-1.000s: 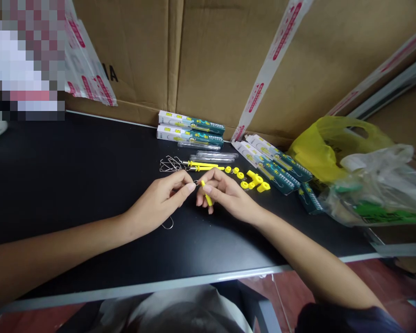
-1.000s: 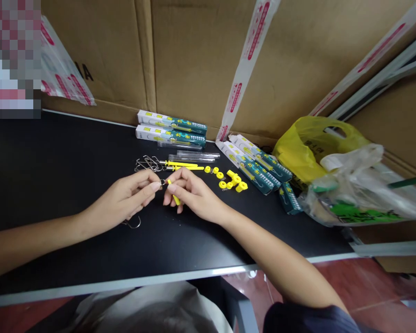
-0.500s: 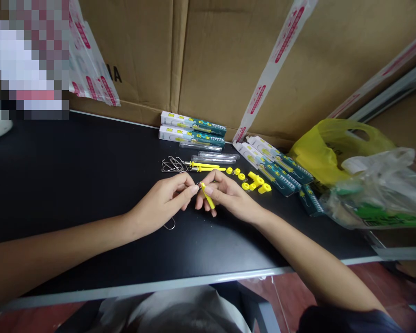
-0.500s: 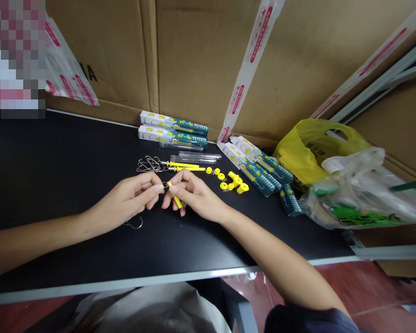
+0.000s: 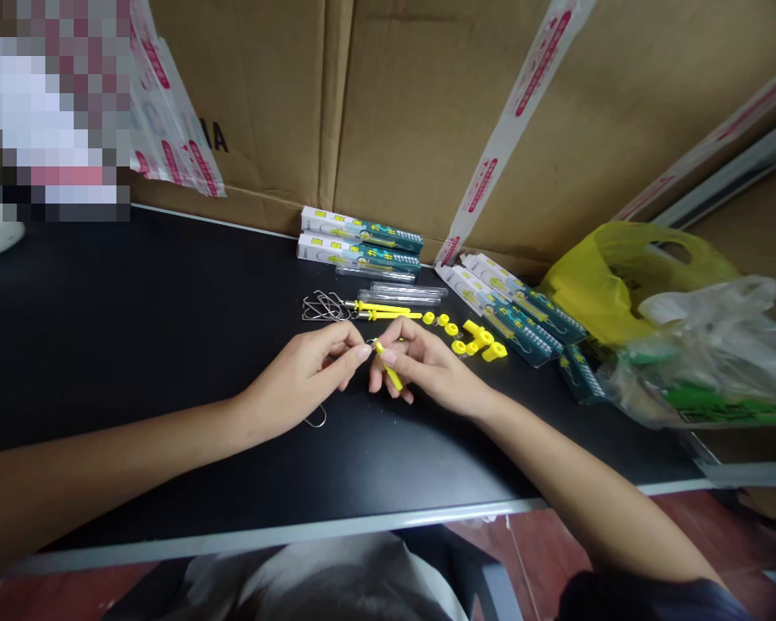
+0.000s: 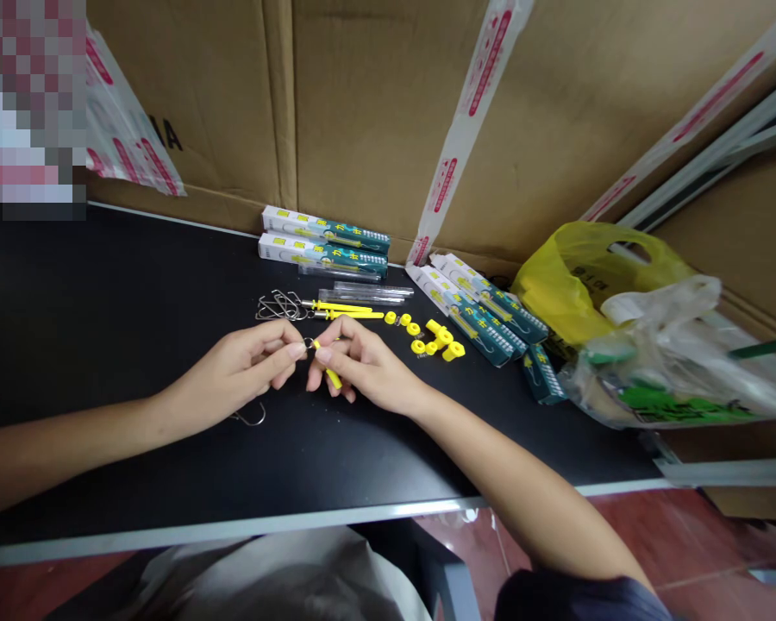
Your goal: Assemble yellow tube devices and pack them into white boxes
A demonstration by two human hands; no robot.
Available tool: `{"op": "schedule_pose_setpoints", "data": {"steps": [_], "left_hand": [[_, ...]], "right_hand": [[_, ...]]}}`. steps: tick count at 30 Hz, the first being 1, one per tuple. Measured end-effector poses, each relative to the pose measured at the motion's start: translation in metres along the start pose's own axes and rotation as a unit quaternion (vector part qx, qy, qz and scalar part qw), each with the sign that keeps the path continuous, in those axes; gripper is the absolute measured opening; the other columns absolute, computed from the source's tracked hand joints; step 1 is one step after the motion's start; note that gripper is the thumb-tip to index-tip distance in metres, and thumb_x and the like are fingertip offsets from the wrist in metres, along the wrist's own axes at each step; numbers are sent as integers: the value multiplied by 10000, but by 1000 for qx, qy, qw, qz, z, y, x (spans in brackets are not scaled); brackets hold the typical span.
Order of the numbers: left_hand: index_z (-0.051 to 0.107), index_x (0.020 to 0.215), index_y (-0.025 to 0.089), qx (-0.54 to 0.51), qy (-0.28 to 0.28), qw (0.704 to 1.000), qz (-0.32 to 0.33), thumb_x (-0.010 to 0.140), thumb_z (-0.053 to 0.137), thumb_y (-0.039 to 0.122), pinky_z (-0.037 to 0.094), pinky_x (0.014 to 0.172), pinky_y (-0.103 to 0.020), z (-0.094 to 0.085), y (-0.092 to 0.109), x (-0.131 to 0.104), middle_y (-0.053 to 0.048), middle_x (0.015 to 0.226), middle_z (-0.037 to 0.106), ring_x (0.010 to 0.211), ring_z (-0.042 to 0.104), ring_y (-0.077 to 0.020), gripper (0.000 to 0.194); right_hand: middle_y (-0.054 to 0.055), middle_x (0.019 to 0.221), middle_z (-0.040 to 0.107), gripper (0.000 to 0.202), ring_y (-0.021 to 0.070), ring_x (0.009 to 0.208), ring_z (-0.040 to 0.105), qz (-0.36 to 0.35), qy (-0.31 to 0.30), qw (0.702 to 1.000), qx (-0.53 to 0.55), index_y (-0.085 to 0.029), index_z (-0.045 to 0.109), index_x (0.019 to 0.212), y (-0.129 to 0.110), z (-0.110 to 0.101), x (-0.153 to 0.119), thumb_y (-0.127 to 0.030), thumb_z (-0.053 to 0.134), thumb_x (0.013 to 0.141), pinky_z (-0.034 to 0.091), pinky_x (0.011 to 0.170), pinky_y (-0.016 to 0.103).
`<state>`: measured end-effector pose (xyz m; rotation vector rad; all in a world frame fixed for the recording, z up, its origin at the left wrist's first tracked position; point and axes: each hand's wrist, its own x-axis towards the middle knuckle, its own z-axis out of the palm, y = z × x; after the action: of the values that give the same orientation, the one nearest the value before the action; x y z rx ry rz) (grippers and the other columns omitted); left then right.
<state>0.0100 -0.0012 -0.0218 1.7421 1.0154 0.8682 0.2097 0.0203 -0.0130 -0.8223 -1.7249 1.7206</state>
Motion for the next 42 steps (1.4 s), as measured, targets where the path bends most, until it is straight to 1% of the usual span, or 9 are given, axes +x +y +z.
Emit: {"op": "schedule_pose_setpoints", "data": {"steps": [9,21,28,35,39,42], "left_hand": [[530,798,175,3,-4,1000,2,947,471,375,326,493,-211,-1,-2,-2,52,607,491,524,434,-78,256],[532,816,178,8,-5,1000,7,943,470,349,323,502,-210,0,-1,0,56,605,491,528,434,-79,222],[529,813,181,-4,-9,1000,-5,941,466,364,316,483,-206,-1,-1,0,56,600,480,520,424,-82,232],[492,751,185,-32,-16,999,-13,938,466,383,303,447,-191,0,-2,1,58,589,455,497,394,-72,274],[484,743,186,-58,-25,998,-31,936,463,397,271,406,-184,0,0,1,68,575,432,445,343,-56,287],[490,758,185,-52,-21,998,-34,935,465,399,270,409,-184,0,0,1,70,576,429,450,345,-57,279]], "right_hand": [[-12,714,679,264,57,493,508,4,-3,1000,-1,-201,446,923,-2,1,0,-402,616,903,368,397,128],[-3,713,695,279,59,486,517,11,-11,1000,11,-198,443,910,1,2,1,-412,621,897,349,401,132],[-9,689,688,305,55,470,501,17,1,1000,-8,-196,453,894,1,2,1,-420,657,865,325,398,135],[2,693,709,281,58,442,485,37,-4,996,84,-199,455,889,3,3,2,-407,643,874,304,363,126],[-2,675,706,267,54,435,478,40,-5,995,90,-194,462,889,4,3,2,-385,649,873,300,357,117],[-7,662,703,259,51,429,471,43,-9,995,90,-194,470,896,5,2,2,-380,650,875,296,355,111]]}}
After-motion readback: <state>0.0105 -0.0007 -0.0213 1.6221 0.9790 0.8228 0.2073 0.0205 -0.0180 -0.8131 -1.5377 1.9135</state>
